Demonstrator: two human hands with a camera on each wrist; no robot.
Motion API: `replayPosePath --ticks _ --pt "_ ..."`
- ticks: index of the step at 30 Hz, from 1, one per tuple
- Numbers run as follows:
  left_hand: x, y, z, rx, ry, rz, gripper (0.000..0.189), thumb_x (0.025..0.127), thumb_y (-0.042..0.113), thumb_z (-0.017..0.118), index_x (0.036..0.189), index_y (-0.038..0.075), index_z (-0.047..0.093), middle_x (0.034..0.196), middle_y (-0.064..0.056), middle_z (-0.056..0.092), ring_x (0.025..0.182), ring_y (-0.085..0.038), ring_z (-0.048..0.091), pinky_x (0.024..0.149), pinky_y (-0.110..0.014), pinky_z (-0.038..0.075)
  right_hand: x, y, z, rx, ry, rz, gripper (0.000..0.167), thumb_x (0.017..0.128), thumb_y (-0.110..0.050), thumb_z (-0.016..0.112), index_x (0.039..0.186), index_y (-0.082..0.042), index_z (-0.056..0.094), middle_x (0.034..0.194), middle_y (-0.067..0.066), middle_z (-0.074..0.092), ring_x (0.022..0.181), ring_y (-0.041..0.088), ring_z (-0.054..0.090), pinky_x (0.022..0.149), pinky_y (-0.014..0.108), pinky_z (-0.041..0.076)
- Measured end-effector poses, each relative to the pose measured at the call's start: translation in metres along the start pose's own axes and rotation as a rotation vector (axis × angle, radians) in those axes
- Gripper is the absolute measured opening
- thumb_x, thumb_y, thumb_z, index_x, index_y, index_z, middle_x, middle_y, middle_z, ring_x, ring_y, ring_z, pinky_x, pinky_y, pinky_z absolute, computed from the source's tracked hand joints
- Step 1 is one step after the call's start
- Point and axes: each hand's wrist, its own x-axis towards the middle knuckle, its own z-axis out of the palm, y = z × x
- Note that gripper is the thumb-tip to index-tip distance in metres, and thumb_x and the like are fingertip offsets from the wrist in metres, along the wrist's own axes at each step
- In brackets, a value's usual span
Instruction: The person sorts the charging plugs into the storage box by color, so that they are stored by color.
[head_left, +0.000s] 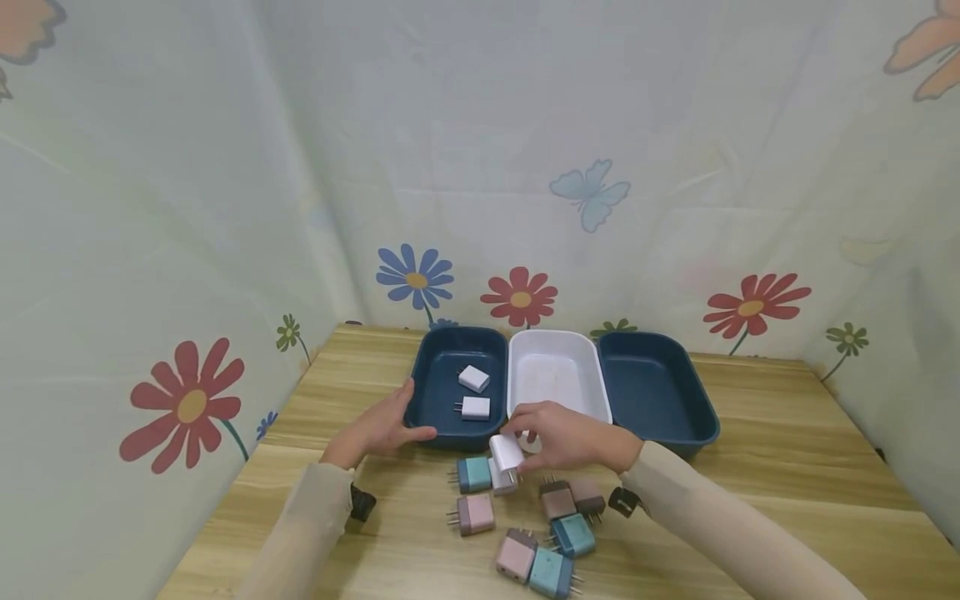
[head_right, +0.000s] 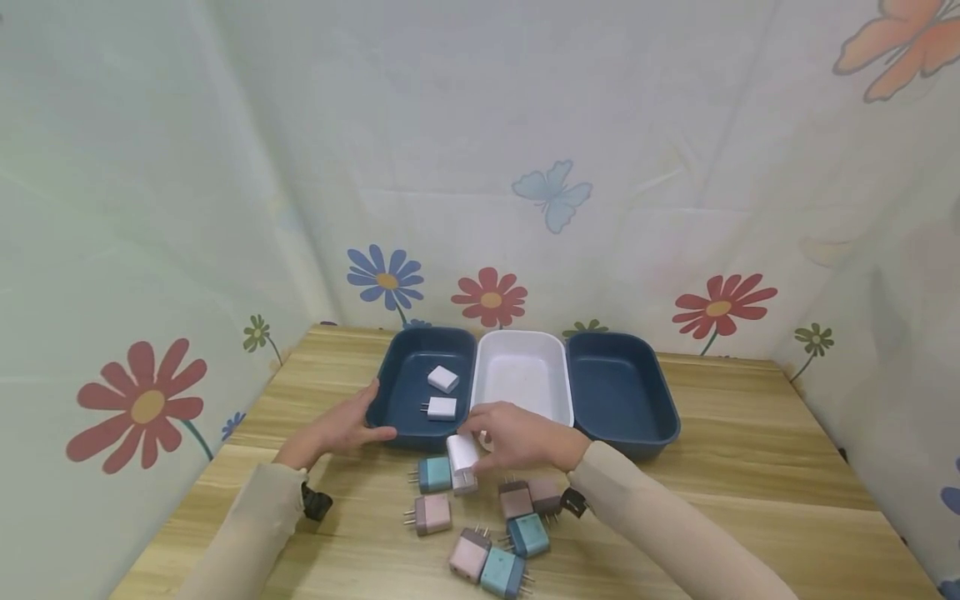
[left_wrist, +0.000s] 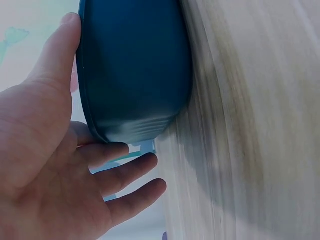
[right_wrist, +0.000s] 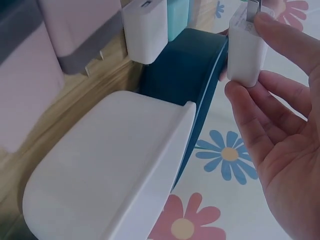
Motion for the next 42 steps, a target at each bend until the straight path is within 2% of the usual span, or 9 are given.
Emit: replayPosePath --ticks 6,9,14,24,29,34,42 --pt "-0.001 -0.003 -0.003 0.005 0.007 0.034 0.104 0.083 0.048 0.069 0.147 -0.008 0.009 0.151 -0.028 0.015 0.137 -0.039 0.022 0.109 -0.049 0.023 0.007 0.001 -0.004 -0.018 0.007 0.053 0.046 0.078 -0.033 0.079 0.118 -0.015 0.065 0.110 -0.005 0.060 0.093 0.012 0.059 0.079 0.024 0.051" --pt "0.001 -0.004 -0.003 -0.001 0.009 0.038 0.104 0.082 0.047 0.069 0.147 -0.008 0.010 0.151 -0.027 0.015 0.137 -0.038 0.021 0.109 -0.049 0.023 0.012 0.004 -0.006 -0.030 0.009 0.052 0.046 0.078 -0.033 0.078 0.117 -0.014 0.065 0.109 -0.004 0.060 0.093 0.013 0.058 0.078 0.023 0.050" --pt "0.003 -0.005 -0.001 0.000 0.012 0.024 0.105 0.082 0.048 0.070 0.148 -0.008 0.009 0.151 -0.027 0.015 0.138 -0.038 0.021 0.109 -0.049 0.023 0.022 0.010 -0.009 -0.032 0.022 0.043 0.047 0.076 -0.029 0.081 0.116 -0.010 0.065 0.104 -0.001 0.061 0.089 0.014 0.059 0.075 0.024 0.051" --pt "0.000 -0.002 -0.003 -0.009 0.011 -0.002 0.105 0.082 0.046 0.070 0.148 -0.007 0.008 0.151 -0.027 0.015 0.138 -0.039 0.021 0.109 -0.050 0.023 0.044 0.015 -0.010 -0.014 0.011 0.160 0.049 0.076 -0.033 0.080 0.118 -0.012 0.065 0.104 -0.003 0.060 0.091 0.014 0.059 0.077 0.019 0.049" --pt "-0.001 0.000 -0.003 -0.014 0.003 -0.014 0.105 0.082 0.048 0.070 0.148 -0.007 0.008 0.152 -0.027 0.014 0.138 -0.038 0.019 0.109 -0.049 0.022 0.054 0.017 -0.008 0.018 0.006 0.201 0.049 0.077 -0.034 0.079 0.119 -0.012 0.065 0.100 -0.004 0.059 0.093 0.019 0.060 0.078 0.021 0.049" --pt "-0.001 0.001 -0.002 -0.009 -0.003 -0.026 0.106 0.082 0.049 0.069 0.148 -0.007 0.007 0.152 -0.027 0.012 0.139 -0.038 0.018 0.110 -0.049 0.021 0.060 0.020 -0.005 0.025 0.019 0.218 0.048 0.078 -0.033 0.078 0.118 -0.011 0.065 0.102 -0.002 0.060 0.091 0.021 0.060 0.077 0.022 0.049" --pt "-0.001 0.004 0.001 -0.025 -0.019 -0.055 0.105 0.084 0.047 0.068 0.148 -0.006 0.004 0.153 -0.026 0.010 0.140 -0.037 0.016 0.110 -0.049 0.019 0.067 0.028 0.003 -0.021 0.039 0.205 0.048 0.079 -0.036 0.077 0.118 -0.011 0.065 0.102 -0.001 0.061 0.086 0.013 0.056 0.075 0.021 0.049"
